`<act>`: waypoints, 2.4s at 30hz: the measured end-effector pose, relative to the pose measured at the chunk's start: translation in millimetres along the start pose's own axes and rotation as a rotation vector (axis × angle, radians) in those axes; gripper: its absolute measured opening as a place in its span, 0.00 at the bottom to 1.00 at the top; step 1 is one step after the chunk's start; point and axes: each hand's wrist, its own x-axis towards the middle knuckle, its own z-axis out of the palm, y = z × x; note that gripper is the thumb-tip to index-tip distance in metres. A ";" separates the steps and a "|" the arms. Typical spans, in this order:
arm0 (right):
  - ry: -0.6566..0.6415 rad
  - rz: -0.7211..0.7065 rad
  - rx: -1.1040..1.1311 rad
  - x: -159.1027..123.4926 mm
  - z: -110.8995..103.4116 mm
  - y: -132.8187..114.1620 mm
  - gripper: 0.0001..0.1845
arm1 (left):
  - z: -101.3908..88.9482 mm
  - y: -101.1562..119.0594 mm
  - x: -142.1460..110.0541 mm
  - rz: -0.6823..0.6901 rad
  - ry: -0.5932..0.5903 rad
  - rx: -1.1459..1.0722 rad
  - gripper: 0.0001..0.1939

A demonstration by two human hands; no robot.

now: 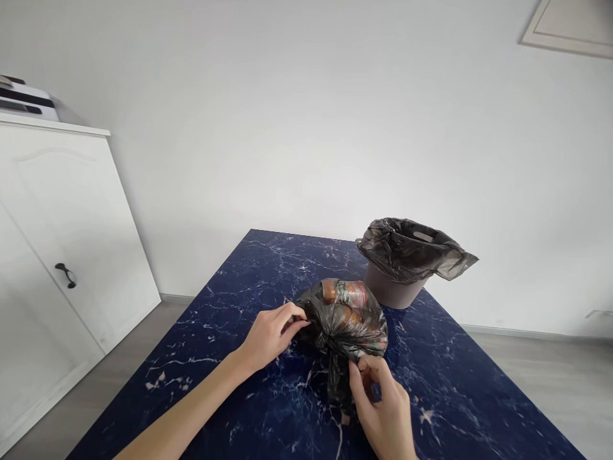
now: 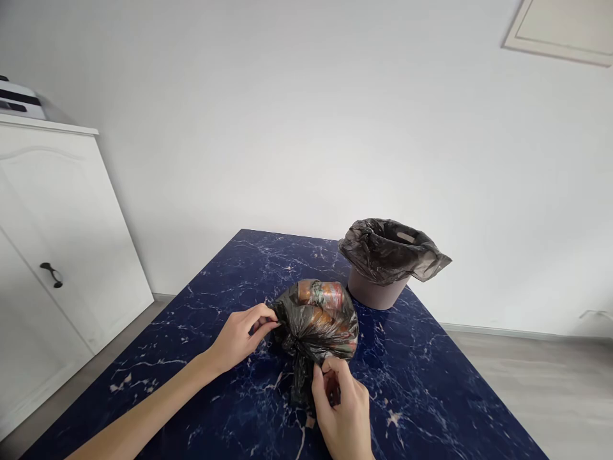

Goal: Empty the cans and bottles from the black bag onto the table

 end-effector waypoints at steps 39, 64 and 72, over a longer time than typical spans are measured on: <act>-0.017 -0.124 -0.017 0.4 -1.4 0.6 0.06 | 7.4 28.1 4.1 -0.210 -0.028 -0.364 0.09; -0.081 -0.059 0.028 -2.0 -0.2 0.8 0.08 | 11.6 39.0 -2.3 0.237 -0.020 -0.048 0.05; -0.095 -0.065 -0.033 -3.5 0.1 6.4 0.09 | 8.5 44.0 -0.4 0.225 -0.092 -0.076 0.04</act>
